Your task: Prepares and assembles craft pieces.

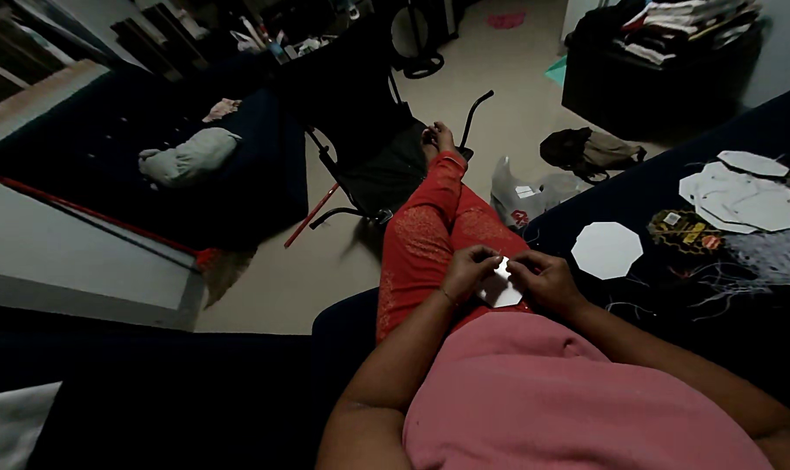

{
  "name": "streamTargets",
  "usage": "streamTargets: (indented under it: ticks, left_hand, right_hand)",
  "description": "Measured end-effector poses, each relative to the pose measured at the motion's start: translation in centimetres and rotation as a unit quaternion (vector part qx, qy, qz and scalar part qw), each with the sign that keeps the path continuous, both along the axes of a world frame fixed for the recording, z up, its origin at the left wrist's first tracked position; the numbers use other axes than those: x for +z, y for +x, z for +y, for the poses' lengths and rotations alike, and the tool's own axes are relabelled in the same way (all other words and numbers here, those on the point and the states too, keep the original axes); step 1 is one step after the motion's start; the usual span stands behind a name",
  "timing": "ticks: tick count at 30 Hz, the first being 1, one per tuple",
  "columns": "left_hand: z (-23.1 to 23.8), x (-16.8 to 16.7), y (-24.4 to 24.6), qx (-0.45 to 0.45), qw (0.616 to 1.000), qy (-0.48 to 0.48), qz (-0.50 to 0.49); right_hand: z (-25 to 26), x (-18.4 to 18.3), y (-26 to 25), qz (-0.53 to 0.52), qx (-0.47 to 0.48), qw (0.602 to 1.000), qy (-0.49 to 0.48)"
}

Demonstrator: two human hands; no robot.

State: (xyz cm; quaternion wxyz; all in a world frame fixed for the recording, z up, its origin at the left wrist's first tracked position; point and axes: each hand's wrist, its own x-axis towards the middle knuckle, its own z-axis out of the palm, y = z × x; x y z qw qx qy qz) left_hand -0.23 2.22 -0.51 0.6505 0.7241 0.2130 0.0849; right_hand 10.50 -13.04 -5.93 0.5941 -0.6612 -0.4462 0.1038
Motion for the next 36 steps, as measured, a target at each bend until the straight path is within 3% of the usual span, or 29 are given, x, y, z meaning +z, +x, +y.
streamTargets:
  ticks: [10, 25, 31, 36]
  left_hand:
    - [-0.4, 0.4, 0.1, 0.025, 0.999, -0.032, 0.001]
    - [-0.1, -0.3, 0.2, -0.012, 1.000, 0.011, -0.011]
    - [0.1, -0.2, -0.1, -0.038, 0.996, 0.084, -0.014]
    - [0.1, 0.2, -0.2, -0.072, 0.991, 0.117, -0.009]
  right_hand:
    - [0.3, -0.1, -0.2, -0.027, -0.008, 0.999, -0.027]
    - [0.2, 0.1, 0.1, -0.055, -0.002, 0.997, -0.059]
    - [-0.4, 1.2, 1.5, -0.190, 0.000, 0.981, -0.025]
    - [0.0, 2.6, 2.6, -0.333, 0.054, 0.940, 0.047]
